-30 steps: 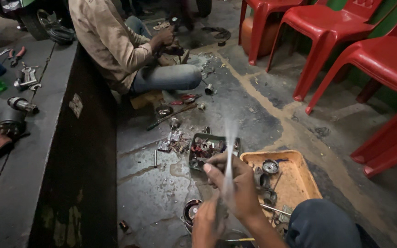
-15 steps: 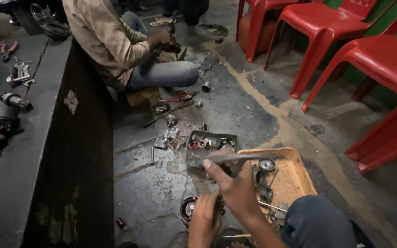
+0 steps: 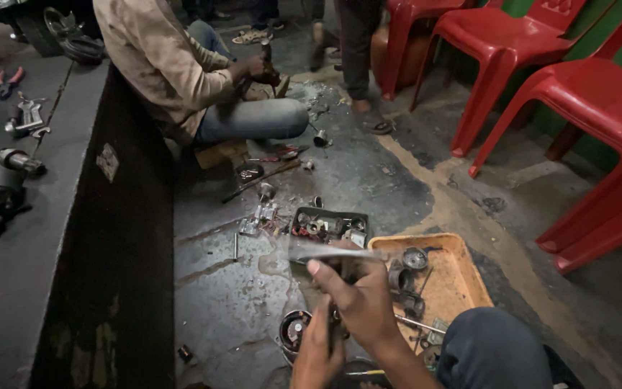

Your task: The person sits on the floor and uses a T-handle wrench to tighten a bolt on a cylindrical mechanical part. They then switch to a blue T-handle wrench to continue tightening the same part.

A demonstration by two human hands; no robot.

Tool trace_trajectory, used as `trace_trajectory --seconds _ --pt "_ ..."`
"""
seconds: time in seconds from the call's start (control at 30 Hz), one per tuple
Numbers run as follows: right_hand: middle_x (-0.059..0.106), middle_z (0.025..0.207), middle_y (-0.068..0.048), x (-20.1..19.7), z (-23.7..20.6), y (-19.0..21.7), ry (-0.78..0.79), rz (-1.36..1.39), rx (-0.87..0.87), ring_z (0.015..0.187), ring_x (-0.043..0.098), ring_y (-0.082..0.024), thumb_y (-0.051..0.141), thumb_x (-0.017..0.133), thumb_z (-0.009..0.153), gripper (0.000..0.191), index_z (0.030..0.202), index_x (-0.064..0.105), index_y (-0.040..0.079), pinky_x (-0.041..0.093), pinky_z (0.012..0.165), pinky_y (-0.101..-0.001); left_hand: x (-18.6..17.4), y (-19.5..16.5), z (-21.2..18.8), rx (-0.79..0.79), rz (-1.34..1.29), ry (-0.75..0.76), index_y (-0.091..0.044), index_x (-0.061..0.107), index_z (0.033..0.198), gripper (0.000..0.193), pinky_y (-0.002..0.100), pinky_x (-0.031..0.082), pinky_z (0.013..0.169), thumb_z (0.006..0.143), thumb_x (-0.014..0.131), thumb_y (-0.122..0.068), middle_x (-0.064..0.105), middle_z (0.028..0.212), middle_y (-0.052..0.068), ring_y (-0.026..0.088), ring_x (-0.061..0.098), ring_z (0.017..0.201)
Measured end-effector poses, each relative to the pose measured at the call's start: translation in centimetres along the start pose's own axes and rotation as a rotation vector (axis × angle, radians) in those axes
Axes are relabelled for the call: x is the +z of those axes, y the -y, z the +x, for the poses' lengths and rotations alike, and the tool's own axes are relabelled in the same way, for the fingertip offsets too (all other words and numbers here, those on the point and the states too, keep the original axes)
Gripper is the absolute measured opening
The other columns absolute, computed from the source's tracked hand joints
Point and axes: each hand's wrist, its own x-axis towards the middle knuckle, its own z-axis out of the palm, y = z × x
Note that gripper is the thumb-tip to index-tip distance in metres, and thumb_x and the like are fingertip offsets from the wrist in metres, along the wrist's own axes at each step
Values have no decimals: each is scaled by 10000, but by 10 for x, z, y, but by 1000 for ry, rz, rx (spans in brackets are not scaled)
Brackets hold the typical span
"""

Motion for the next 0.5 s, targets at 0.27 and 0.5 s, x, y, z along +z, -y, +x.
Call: trace_trajectory --seconds 0.27,0.5 --pt "709 744 -28 1 2 -3 23 -38 4 663 651 -81 135 768 870 158 942 737 -1 519 602 -227 -7 -12 4 -449 545 -134 -135 618 1280 885 469 532 847 594 961 -577 725 1026 134 353 690 958" --pt "721 749 -27 -2 3 -4 -6 -41 -20 674 669 -86 145 748 870 156 936 727 5 534 615 -239 -16 -28 9 28 154 -143 55 449 1394 859 483 468 958 698 882 -200 587 1274 258 434 580 1157"
